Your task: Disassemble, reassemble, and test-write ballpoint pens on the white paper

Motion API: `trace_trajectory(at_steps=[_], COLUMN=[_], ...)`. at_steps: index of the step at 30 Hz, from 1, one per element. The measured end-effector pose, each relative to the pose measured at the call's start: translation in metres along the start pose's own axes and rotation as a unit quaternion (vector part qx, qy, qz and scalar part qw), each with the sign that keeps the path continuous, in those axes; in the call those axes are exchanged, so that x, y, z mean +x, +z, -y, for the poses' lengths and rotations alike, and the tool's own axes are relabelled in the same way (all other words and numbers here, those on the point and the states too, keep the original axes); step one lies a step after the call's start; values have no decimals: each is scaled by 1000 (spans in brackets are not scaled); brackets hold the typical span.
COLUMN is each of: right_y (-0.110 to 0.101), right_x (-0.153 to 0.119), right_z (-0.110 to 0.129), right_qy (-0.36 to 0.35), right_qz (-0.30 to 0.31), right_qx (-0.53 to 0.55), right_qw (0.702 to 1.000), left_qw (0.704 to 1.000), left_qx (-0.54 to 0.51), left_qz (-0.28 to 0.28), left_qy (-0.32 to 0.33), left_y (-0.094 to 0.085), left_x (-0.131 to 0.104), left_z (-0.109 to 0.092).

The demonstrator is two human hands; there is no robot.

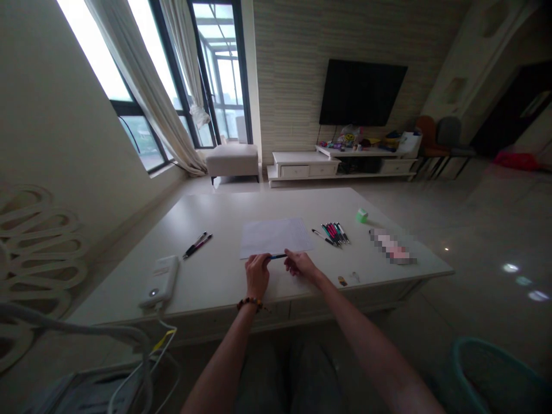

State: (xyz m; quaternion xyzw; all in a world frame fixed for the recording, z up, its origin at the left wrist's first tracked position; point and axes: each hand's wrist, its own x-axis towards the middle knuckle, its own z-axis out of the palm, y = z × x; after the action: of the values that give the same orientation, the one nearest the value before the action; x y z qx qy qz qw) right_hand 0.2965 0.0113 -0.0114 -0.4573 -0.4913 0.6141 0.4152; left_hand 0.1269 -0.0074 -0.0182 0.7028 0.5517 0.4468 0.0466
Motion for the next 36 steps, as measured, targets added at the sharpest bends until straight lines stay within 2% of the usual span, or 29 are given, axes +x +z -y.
trace_trajectory(at_steps=[4,8,14,17,20,28,31,36], right_y=[-1,-6,-10,-10,-10,-11,-10,-8], right_x=[0,3,7,8,8,4,5,7], right_z=[4,7,7,8,8,10,12,12], right_qy=[5,1,-11,-33,-22,-43,-28,-49], right_qz=[29,42,67,53,35,40,41,14], right_qx=[-23,-64,-98,-92,-97,-96,-105,-90], right_qw=[999,997,993,994,994,994,993,995], left_qw=[1000,999,998,999,999,999,999,998], left_qx=[4,24,43,41,45,42,47,59], left_qz=[-17,8,13,16,22,1,-2,1], left_qy=[14,38,32,22,17,16,17,20], left_y=[2,1,-1,-1,-2,0,1,2], left_x=[-1,-2,-2,-2,-2,-1,-1,-2], left_z=[1,-2,-5,-5,-6,-4,-3,-2])
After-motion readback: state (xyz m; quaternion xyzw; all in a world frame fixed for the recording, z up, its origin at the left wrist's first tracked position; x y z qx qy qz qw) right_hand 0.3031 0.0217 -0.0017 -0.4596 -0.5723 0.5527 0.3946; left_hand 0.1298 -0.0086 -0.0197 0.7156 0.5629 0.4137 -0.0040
